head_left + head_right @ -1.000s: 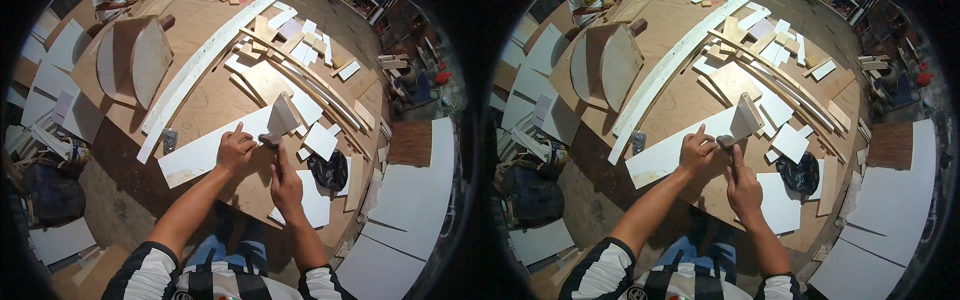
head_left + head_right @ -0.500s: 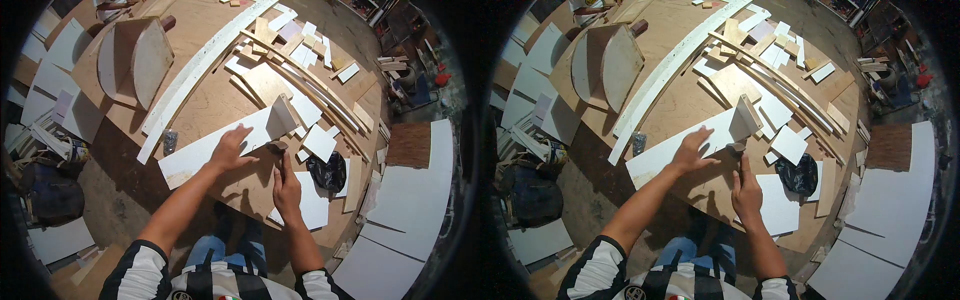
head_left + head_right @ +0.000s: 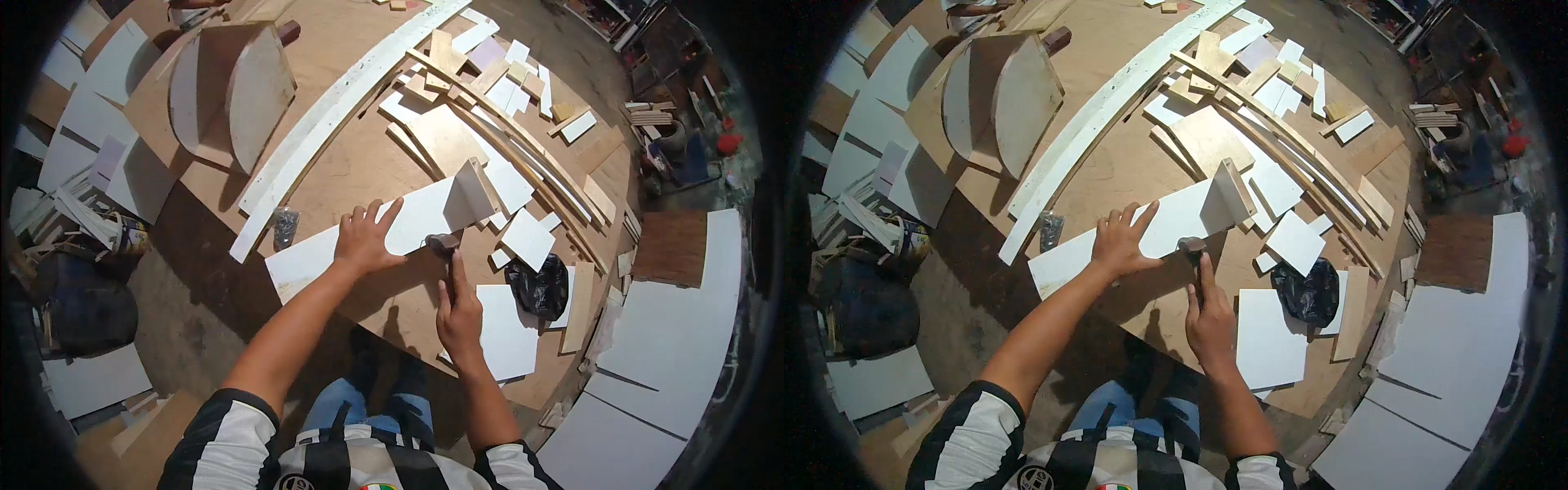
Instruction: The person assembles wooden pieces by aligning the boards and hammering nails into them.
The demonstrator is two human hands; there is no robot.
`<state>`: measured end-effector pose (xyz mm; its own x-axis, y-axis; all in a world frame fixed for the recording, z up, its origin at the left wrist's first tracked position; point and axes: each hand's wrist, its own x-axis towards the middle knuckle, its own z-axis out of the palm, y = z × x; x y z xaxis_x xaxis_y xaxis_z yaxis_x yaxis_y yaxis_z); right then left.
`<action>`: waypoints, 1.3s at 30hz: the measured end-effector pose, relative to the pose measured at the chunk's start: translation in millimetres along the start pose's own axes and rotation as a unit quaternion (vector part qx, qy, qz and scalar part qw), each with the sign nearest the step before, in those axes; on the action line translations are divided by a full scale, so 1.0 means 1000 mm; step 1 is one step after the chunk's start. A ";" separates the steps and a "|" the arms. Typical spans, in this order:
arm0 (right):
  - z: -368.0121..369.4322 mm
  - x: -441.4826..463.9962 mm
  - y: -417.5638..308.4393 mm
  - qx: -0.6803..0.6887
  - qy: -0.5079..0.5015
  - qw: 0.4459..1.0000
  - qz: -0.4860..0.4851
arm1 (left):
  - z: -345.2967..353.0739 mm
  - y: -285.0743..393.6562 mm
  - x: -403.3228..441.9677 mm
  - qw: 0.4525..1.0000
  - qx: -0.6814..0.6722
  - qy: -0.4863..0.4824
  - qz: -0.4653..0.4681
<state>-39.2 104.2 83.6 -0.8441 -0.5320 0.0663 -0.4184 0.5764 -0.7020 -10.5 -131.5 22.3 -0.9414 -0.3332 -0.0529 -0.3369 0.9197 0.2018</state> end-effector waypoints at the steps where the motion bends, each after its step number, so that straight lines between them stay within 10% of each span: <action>1: 0.000 0.000 -0.003 -0.015 -0.010 1.000 0.008 | 0.000 0.000 -0.001 1.000 0.001 0.008 0.004; 9: 0.008 -0.005 -0.003 0.013 0.147 0.980 -0.133 | 0.000 0.001 0.001 1.000 0.004 0.006 -0.002; 12: 0.014 0.004 -0.003 -0.074 0.010 0.996 -0.046 | 0.002 0.002 -0.002 1.000 0.003 0.003 -0.003; 22: -0.006 0.001 -0.025 -0.049 0.117 0.975 -0.182 | -0.004 0.002 -0.001 1.000 0.021 0.003 -0.003; 23: 0.009 -0.006 -0.004 -0.139 -0.010 0.989 -0.043 | -0.003 0.003 -0.002 1.000 0.020 0.002 -0.003; 28: -0.022 0.003 -0.026 -0.065 0.011 0.998 -0.008 | 0.000 0.001 -0.001 0.999 0.025 0.024 0.000; 33: -0.025 -0.012 -0.033 0.230 0.175 0.957 0.008 | 0.002 0.000 0.000 1.000 0.013 0.019 0.002; 39: 0.009 0.006 -0.015 -0.002 -0.012 0.999 0.036 | 0.000 0.000 0.002 1.000 0.007 0.026 0.004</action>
<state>-34.9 86.9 88.1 -0.8644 -0.5027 -0.0015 -0.3576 0.6170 -0.7010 -12.6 -132.7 22.1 -0.9421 -0.3354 -0.0006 -0.3295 0.9253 0.1875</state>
